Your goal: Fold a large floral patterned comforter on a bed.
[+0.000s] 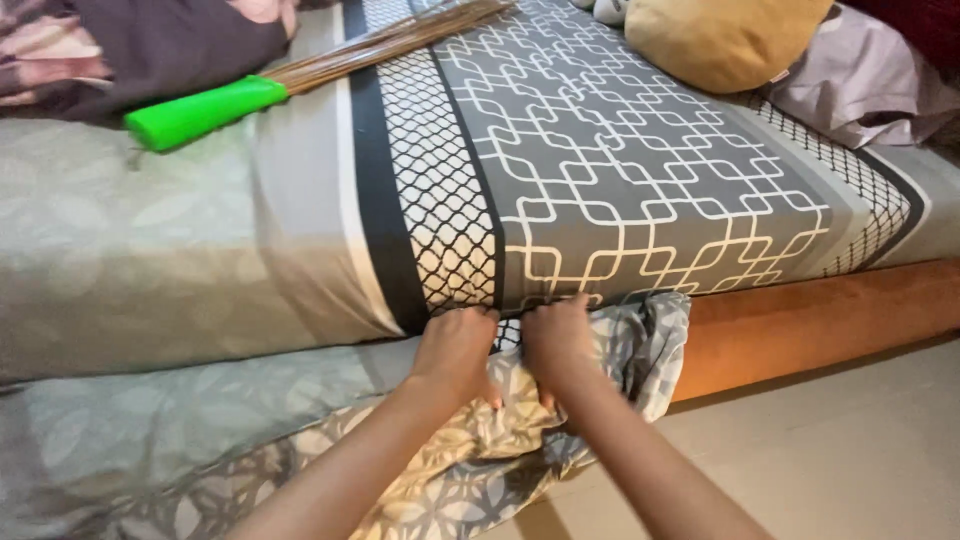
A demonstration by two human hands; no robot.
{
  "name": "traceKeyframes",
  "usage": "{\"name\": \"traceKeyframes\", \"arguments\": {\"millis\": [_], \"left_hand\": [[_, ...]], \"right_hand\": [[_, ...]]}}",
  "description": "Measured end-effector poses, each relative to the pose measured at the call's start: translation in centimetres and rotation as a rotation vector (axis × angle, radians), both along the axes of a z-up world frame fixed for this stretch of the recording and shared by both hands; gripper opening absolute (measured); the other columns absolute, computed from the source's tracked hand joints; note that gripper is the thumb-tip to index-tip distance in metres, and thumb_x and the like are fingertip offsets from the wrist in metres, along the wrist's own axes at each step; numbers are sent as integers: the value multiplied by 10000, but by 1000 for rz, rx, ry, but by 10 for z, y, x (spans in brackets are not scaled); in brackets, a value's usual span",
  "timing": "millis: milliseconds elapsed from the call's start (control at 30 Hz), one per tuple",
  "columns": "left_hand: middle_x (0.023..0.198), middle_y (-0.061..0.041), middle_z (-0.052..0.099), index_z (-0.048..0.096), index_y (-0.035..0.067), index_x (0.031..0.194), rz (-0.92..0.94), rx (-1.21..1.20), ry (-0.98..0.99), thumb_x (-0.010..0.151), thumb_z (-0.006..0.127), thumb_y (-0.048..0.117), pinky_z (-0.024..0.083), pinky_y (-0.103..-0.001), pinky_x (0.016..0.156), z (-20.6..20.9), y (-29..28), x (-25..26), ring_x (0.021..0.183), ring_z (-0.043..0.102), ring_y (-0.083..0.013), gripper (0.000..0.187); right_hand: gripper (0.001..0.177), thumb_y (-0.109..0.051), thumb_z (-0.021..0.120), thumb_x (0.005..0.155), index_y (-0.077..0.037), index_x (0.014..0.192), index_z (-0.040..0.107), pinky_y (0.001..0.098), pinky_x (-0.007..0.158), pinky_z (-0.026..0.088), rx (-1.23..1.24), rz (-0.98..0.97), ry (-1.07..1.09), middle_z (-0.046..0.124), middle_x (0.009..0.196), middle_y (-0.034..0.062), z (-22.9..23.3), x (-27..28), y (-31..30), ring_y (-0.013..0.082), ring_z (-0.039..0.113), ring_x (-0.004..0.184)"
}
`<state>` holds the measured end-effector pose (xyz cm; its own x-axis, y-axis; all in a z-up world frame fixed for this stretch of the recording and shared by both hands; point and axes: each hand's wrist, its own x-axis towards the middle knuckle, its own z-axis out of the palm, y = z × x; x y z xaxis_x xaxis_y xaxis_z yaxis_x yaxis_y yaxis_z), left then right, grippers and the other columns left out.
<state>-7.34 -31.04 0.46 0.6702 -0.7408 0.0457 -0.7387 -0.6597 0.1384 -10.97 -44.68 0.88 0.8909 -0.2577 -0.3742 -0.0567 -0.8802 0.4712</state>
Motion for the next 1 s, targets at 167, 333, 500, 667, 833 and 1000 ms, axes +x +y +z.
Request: {"name": "traceKeyframes", "arguments": {"millis": [167,333,500,667,833,1000], "left_hand": [[983,-160,728,684,30,1058,-10,-59,57,493,1013,423,569,-426,862,-2,4,4,998,713,-325,763],[1039,-173,739,736,21,1039,9,6,109,476,1003,508,565,-404,902,-5,-8,12,1022,718,-319,791],[1147,-128,750,769,-10,1124,28,280,206,480,895,728,592,-368,937,-9,-25,31,1069,733,-273,988],[1292,-180,675,612,-28,1332,-84,335,178,605,869,735,544,-390,1000,-22,-19,30,1188,665,-309,1085],[1455,-184,549,436,-9,1471,-37,199,189,661,894,596,487,-392,1082,-47,-10,15,1333,558,-303,1110],[1504,-167,401,268,-47,1518,-57,161,7,772,842,540,350,-413,1162,-49,-5,-5,1410,379,-309,1110]], "right_hand": [[346,-305,648,977,-105,1248,729,650,960,476,-53,-92,-164,711,1261,153,-66,61,-17,384,687,1140],[395,-295,674,961,-88,1298,673,619,1028,448,58,-176,-76,651,1326,136,-21,17,-13,357,651,1198],[893,-246,926,601,-29,1387,559,411,963,519,688,129,-508,696,1197,175,-28,-44,-62,352,649,1131],[585,-321,765,845,-89,1355,601,431,1044,503,694,-5,-748,646,1349,205,7,-73,-91,364,634,1225],[855,-421,782,823,-125,1518,380,464,1103,431,632,-464,-868,563,1387,265,-50,-67,-159,425,534,1308],[655,-391,766,845,-122,1390,522,452,1006,509,914,-654,-1381,669,1287,218,-110,-56,-154,368,642,1196]]}}
